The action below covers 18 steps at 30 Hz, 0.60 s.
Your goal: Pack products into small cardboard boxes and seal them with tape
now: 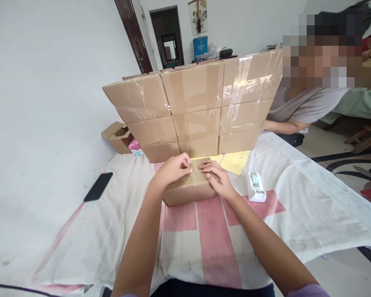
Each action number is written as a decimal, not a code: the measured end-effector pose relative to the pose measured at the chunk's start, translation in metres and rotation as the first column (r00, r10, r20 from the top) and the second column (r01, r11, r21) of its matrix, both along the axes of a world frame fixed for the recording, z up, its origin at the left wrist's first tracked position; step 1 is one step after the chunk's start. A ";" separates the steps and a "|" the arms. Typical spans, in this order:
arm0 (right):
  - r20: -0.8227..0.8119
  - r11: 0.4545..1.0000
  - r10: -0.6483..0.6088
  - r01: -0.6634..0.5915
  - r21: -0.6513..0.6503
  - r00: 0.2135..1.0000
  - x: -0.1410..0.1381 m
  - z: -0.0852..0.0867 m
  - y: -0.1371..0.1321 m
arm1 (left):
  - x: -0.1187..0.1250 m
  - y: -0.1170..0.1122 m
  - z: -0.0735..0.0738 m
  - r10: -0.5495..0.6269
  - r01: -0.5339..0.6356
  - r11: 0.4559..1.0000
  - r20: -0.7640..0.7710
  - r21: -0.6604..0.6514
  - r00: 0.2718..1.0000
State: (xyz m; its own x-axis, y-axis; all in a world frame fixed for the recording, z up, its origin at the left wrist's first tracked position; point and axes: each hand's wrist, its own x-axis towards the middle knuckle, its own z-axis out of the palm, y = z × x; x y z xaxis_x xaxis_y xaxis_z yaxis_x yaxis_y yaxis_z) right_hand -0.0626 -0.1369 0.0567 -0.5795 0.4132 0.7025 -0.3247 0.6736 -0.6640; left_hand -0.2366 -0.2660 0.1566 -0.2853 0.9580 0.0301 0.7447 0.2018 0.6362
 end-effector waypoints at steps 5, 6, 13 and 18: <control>-0.024 1.000 0.006 -0.006 0.012 1.000 -0.001 -0.001 0.000 | 0.008 -0.003 0.000 0.101 -0.100 0.995 -0.064 0.021 0.993; -0.023 1.000 0.005 -0.005 0.013 1.000 -0.001 -0.001 0.000 | 0.010 -0.003 0.001 0.125 -0.125 0.992 -0.073 0.007 0.989; -0.011 1.000 -0.007 0.007 0.028 1.000 -0.001 0.000 0.000 | 0.016 0.004 0.007 0.217 -0.236 0.967 -0.174 -0.097 0.961; -0.010 1.000 -0.011 0.011 0.027 1.000 0.000 0.001 -0.001 | 0.016 0.005 0.008 0.146 -0.170 0.981 -0.228 -0.089 0.963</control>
